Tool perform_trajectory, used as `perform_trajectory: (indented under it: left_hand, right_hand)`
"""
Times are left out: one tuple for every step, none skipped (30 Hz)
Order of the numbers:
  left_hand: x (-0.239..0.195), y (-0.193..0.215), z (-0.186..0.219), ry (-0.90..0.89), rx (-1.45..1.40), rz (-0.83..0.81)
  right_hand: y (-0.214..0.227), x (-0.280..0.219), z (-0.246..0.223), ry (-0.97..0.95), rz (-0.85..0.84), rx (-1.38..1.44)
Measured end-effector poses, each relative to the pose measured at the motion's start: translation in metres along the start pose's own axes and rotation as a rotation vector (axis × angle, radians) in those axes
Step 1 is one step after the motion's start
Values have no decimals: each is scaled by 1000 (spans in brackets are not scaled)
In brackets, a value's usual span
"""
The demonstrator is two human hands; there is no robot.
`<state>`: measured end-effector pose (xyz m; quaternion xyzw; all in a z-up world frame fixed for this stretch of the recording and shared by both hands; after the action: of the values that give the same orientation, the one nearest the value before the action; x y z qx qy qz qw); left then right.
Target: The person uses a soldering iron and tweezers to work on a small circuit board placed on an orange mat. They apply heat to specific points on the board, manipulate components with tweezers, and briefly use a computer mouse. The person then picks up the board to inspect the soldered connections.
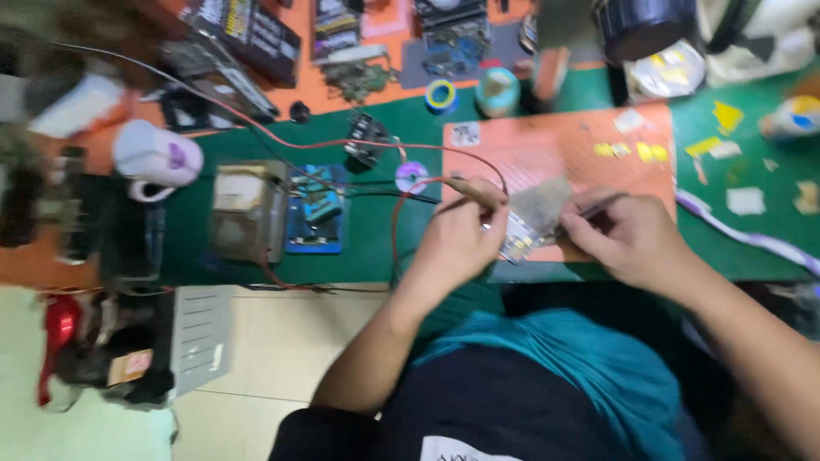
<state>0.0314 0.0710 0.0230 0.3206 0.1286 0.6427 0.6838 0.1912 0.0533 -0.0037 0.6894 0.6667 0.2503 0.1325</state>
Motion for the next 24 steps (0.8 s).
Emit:
perform_trajectory:
  left_hand:
    - [-1,-6,-3,15,-42,-42]
    - [-2,-5,-2,-37,-27,-15]
    - [4,2,-2,-97,1,33]
    - [3,-2,1,-89,-27,13]
    - [3,-1,1,-78,-19,13]
    - [3,1,1,-67,-11,12]
    - [3,0,0,-59,-16,10]
    - [2,0,1,-68,-23,15]
    - [3,1,1,-80,-25,24]
    - [3,2,1,-74,-26,25]
    - [4,3,2,-74,-31,20]
    - [4,4,3,-74,-37,15]
    - [4,4,4,-72,-37,16]
    - [4,5,4,-68,-47,10]
    - [4,4,5,-62,-58,2]
    - [4,5,5,-59,-60,2]
    - [4,5,4,-52,-64,-6]
    - [3,5,4,-44,-69,-14]
    - [3,5,4,-43,-69,-13]
    - [3,5,5,-52,-66,-10]
    - [4,6,5,-60,-61,-8]
    - [3,6,5,-58,-61,-7]
    - [3,6,4,-58,-64,-8]
    - [3,6,4,-57,-67,-10]
  right_hand:
    - [0,-3,4,-51,1,-34]
    - [2,-5,1,-44,42,66]
    - [1,2,-5,-12,85,175]
    - [4,-1,-2,-38,88,151]
    - [4,1,-3,-44,86,179]
    - [2,2,-5,-50,85,208]
    - [2,2,-5,-57,80,203]
    - [2,2,-6,-64,81,229]
    - [1,3,-8,-65,81,259]
    - [2,2,-8,-67,76,259]
    - [2,1,-9,-73,79,282]
    - [3,1,-10,-78,83,306]
    - [2,0,-13,-79,81,306]
    - [3,0,-16,-65,83,335]
    - [3,-1,-20,-54,86,363]
    - [2,-1,-19,-56,84,361]
    - [2,0,-20,-42,81,366]
    - [1,0,-20,-28,78,370]
    - [2,1,-18,-28,76,370]
    - [3,2,-17,-15,75,360]
    - [4,3,-16,-3,73,351]
    - [3,2,-17,-3,71,352]
    - [3,2,-18,-5,68,352]
    - [3,2,-19,-6,65,352]
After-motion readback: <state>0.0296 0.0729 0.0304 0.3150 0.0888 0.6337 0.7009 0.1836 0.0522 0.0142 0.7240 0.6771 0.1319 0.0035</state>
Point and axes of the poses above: each hand's wrist, its own x-axis towards the middle knuckle, its own y-axis out of the back of the hand, z = x × y, the point moved 8 cm from there along x, towards the middle knuckle, and after that the axes turned 12 degrees about z, right-handed, at the moved point
